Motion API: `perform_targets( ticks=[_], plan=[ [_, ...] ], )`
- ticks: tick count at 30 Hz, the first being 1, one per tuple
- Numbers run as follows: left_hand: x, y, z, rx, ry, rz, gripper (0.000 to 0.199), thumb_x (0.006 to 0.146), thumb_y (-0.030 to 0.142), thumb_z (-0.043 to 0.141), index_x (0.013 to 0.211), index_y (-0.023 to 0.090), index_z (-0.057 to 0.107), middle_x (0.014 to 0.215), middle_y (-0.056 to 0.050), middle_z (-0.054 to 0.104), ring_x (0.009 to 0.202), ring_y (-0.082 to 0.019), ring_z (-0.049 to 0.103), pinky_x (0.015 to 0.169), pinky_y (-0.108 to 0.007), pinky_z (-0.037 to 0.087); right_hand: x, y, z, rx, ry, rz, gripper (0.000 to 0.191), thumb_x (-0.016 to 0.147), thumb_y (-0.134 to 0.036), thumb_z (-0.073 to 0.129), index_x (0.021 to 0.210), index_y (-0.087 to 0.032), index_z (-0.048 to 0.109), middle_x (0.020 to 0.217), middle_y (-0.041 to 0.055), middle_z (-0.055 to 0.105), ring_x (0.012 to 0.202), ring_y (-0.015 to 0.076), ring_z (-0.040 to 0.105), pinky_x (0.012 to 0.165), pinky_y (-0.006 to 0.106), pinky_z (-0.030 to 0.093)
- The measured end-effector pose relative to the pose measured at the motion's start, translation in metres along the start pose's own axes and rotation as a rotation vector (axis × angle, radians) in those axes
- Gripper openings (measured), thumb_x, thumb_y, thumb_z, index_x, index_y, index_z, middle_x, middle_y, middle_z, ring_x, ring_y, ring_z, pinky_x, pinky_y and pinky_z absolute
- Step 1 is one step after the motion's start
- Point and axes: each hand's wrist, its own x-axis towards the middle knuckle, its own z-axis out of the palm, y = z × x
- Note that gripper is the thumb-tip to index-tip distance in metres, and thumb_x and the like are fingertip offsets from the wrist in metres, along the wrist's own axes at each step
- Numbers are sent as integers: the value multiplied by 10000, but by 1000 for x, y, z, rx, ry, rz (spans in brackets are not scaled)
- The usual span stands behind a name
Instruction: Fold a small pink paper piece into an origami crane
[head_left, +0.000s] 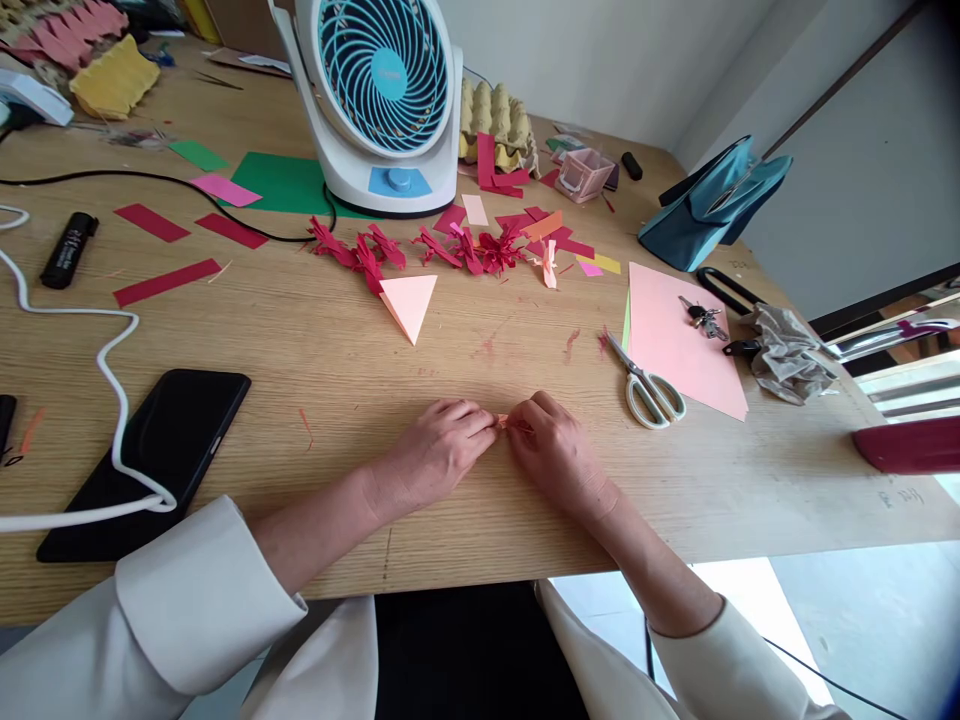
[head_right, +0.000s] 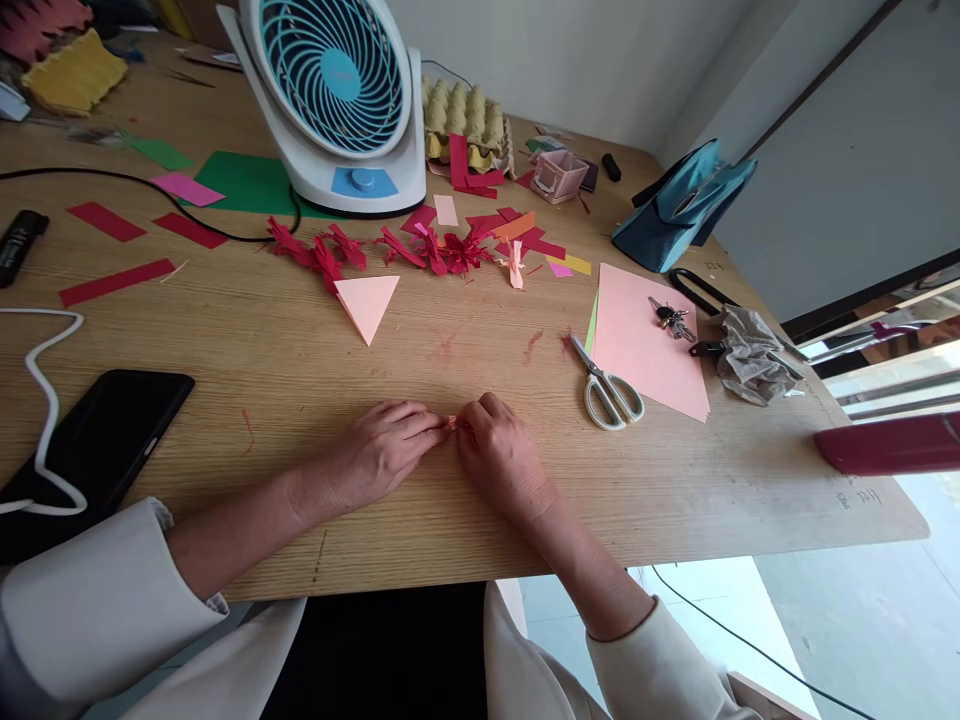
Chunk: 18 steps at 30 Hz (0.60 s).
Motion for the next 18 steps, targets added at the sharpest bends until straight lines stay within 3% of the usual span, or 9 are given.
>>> perform_targets(
  ticks=[5, 14, 18],
  plan=[
    [0, 2, 1, 4, -9, -5, 295, 949, 133, 467, 1224, 125, 575, 1136, -78, 643, 1047, -210, 551, 914, -358, 452, -6, 0, 3, -88, 45, -65, 153, 943, -162, 485, 875, -168, 621, 886, 63, 598, 774, 161, 551, 709, 263, 421],
    [1, 4, -5, 9, -5, -5, 232, 952, 134, 465, 1137, 144, 605, 1096, -67, 651, 1039, -204, 552, 934, -354, 453, -26, -1, 6, -192, 107, -199, 207, 963, -141, 471, 925, -166, 672, 863, 73, 614, 789, 184, 541, 734, 300, 453],
    [1, 5, -4, 33, 8, -4, 313, 957, 137, 463, 1259, 134, 546, 1094, -74, 652, 1038, -200, 552, 933, -346, 452, -29, 0, 7, -198, 107, -213, 203, 970, -153, 469, 1003, -169, 668, 876, 74, 617, 808, 195, 536, 747, 318, 464]
  ],
)
